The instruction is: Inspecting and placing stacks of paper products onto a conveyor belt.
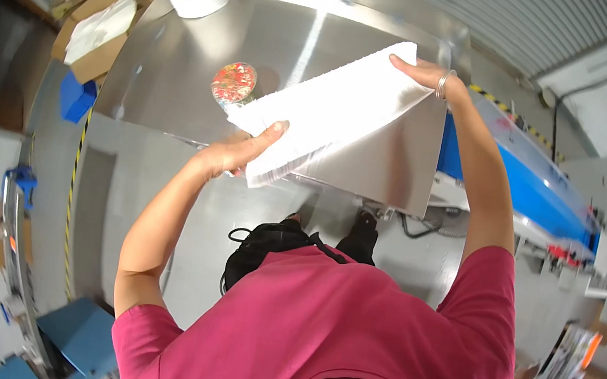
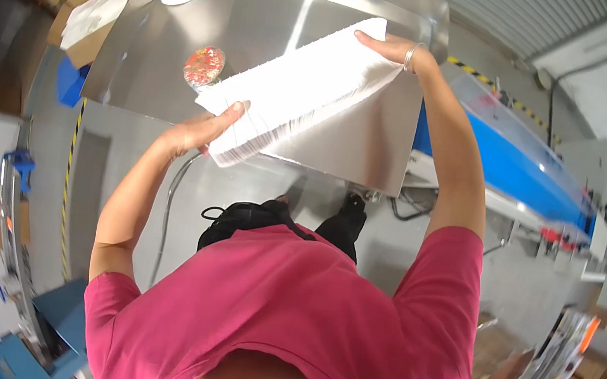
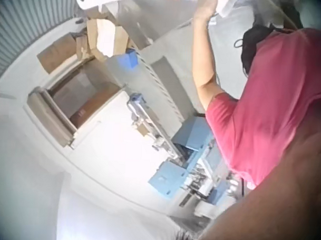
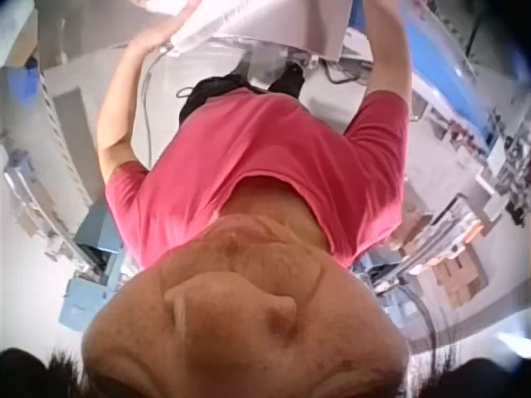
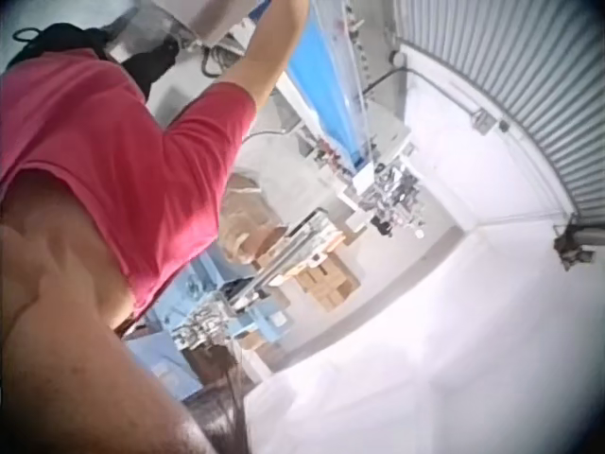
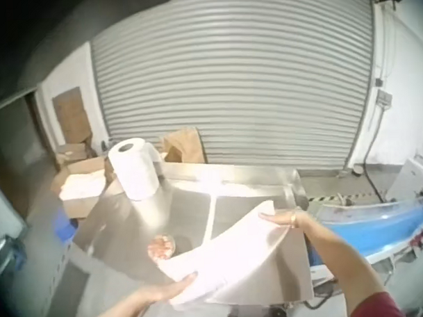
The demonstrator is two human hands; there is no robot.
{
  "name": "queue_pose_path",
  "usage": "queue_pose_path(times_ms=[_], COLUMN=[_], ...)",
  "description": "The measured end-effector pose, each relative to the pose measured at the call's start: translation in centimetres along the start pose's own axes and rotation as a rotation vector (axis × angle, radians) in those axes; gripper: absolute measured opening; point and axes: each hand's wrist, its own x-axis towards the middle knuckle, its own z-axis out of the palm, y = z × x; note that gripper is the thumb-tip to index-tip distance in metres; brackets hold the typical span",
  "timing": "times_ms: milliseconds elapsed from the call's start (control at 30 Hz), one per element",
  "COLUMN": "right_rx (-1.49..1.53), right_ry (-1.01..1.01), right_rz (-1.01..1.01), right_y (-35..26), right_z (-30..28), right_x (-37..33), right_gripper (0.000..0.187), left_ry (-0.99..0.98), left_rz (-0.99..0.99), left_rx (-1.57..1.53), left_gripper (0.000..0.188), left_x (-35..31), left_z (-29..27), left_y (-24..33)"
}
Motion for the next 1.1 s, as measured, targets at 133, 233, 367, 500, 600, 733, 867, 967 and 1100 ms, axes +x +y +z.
queue_pose_path(times_ms=[133,233,367,500,600,733,867,967,1100], right_rx=[-0.041,-0.215,-0.478,-0.575,-0.679,-0.746,-0.579,-0.303,-0.072], right_ry=[-0.175,-0.116,-0.141,-0.320,-0.340,-0.488,-0.234,-0.067,-0.076], right_rz=[-0.248,-0.344,-0.544,-0.805,-1.042,-1.124,-1.417,-1.485,-1.173], right_y=[-1.8,-5.9,-10.8,-15.2,-17.0,-18.6,-16.6,-13.8,-5.1], right_z=[-2.4,-2.8,-1.1,2.6,6.2,7.9,8.0,5.1,-2.6], right_x=[5.2,5.3,5.6,3.2,1.0,-3.9,-4.2,-2.9,-5.7], right_gripper=[0.118,0.119,0.117,0.111,0.098,0.087,0.073,0.051,0.037], left_ry=[-0.199,-0.300,-0.247,-0.222,-0.298,-0.245,-0.139,0.017,0.113], left_rz=[-0.090,-0.045,0.015,0.139,0.148,0.261,0.056,0.122,0.200], left_rx=[-0.193,-0.386,-0.705,-1.015,-1.035,-1.241,-1.434,-1.434,-1.521], left_gripper=[0.100,0.101,0.088,0.070,0.080,0.092,0.071,0.061,0.049], left_x=[-2.1,-3.3,-2.9,-2.0,-0.8,-1.3,-0.2,1.0,1.8], left_z=[4.7,9.8,18.5,24.7,27.9,29.4,31.7,32.8,32.4], left_y=[1.0,4.8,10.1,14.7,16.7,19.2,19.8,19.3,18.3])
